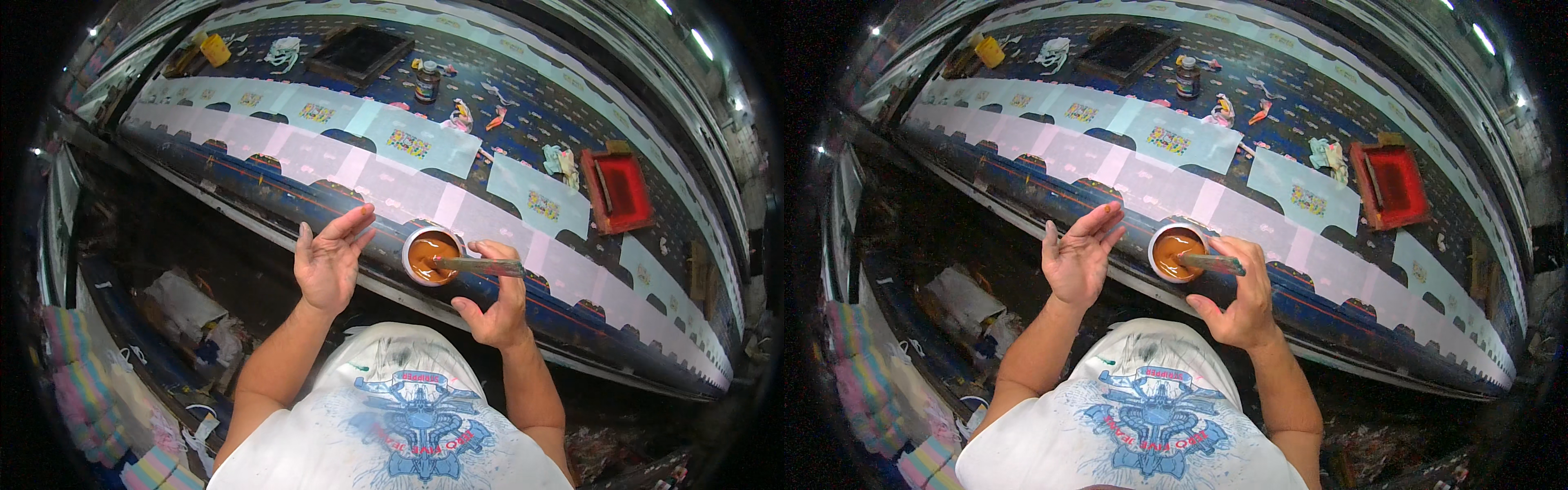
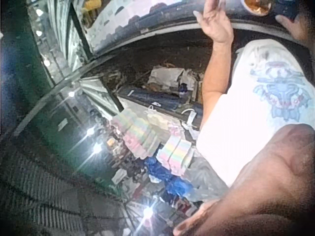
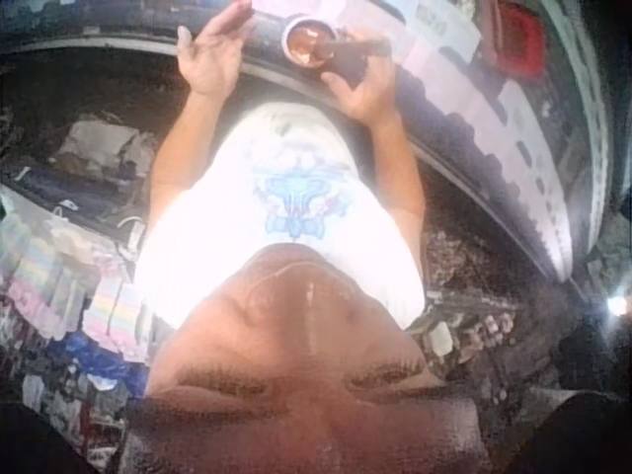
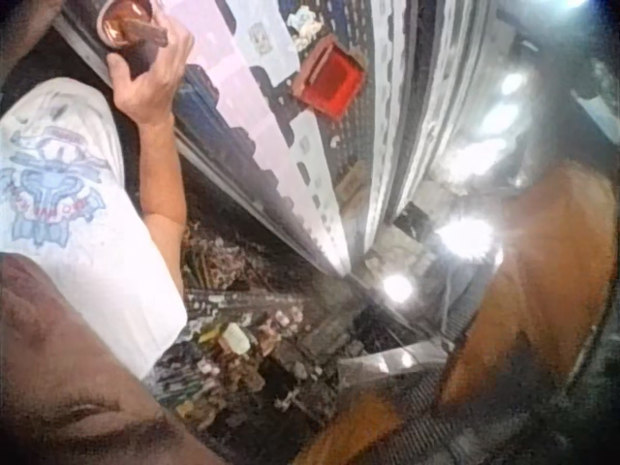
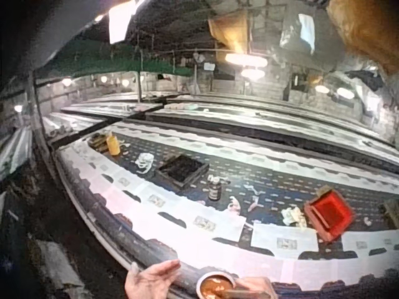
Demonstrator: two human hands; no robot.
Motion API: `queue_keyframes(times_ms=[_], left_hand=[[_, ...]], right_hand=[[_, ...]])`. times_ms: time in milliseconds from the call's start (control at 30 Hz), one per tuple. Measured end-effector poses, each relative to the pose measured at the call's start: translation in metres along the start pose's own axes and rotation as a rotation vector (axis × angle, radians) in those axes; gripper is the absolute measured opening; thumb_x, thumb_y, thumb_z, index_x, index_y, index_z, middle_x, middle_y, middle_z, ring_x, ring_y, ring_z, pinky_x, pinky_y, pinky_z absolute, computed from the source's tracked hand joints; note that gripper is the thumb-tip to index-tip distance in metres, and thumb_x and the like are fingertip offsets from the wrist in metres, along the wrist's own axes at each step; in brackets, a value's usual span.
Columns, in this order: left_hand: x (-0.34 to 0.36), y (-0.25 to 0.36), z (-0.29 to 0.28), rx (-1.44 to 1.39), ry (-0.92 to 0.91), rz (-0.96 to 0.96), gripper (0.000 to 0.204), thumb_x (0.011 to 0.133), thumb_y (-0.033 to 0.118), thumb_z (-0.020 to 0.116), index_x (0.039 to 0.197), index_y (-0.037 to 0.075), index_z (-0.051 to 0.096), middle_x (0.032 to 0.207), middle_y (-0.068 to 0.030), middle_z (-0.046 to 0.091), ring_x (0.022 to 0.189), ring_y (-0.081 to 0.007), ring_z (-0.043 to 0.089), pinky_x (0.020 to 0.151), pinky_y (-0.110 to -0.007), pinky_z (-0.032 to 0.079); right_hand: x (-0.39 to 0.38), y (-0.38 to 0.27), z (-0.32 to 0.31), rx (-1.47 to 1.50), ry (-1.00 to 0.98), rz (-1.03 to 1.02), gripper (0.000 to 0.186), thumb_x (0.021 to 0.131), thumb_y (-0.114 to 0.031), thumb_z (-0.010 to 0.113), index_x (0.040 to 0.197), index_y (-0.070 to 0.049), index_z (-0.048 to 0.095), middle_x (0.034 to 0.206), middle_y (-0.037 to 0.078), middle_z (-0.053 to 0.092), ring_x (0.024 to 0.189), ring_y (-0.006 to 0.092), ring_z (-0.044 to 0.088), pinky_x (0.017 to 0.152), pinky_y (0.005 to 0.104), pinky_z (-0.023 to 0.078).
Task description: The person mixes paint in a small container using a stick, adds more paint from a bottle, and stirs again. The person then pours the mixed paint into a larger container and continues stirring.
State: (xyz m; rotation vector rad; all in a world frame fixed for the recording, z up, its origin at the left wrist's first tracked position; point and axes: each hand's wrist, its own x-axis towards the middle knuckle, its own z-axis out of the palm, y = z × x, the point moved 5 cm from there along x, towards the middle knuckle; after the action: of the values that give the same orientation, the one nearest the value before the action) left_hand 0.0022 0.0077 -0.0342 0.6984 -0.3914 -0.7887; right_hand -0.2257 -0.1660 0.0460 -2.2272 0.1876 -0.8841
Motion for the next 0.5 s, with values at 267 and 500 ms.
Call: queue_keyframes(times_ms=[267, 500], left_hand=[[0.033, -0.010, -0.011, -0.055, -0.031, -0.120, 0.081, 0.115, 0.063, 0.030, 0.152, 0.000, 0.064, 0.159, -0.0205, 0.063, 0.147, -0.0322, 0.057, 0.125, -0.048, 0.039], [0.075, -0.005, -0.037, -0.011, -0.107, -0.265, 0.062, 0.109, 0.045, 0.055, 0.148, -0.003, 0.063, 0.157, -0.0262, 0.062, 0.145, -0.0383, 0.060, 0.125, -0.051, 0.043]], right_hand=[[-0.039, 0.017, -0.002, -0.019, 0.165, 0.241, 0.075, 0.078, -0.001, 0.076, 0.149, 0.004, 0.055, 0.143, 0.025, 0.063, 0.131, 0.0396, 0.062, 0.111, 0.0472, 0.051], [-0.045, 0.025, 0.008, -0.191, 0.391, 0.529, 0.073, 0.082, 0.011, 0.067, 0.153, 0.001, 0.054, 0.147, 0.019, 0.061, 0.135, 0.0314, 0.062, 0.107, 0.0420, 0.052]])
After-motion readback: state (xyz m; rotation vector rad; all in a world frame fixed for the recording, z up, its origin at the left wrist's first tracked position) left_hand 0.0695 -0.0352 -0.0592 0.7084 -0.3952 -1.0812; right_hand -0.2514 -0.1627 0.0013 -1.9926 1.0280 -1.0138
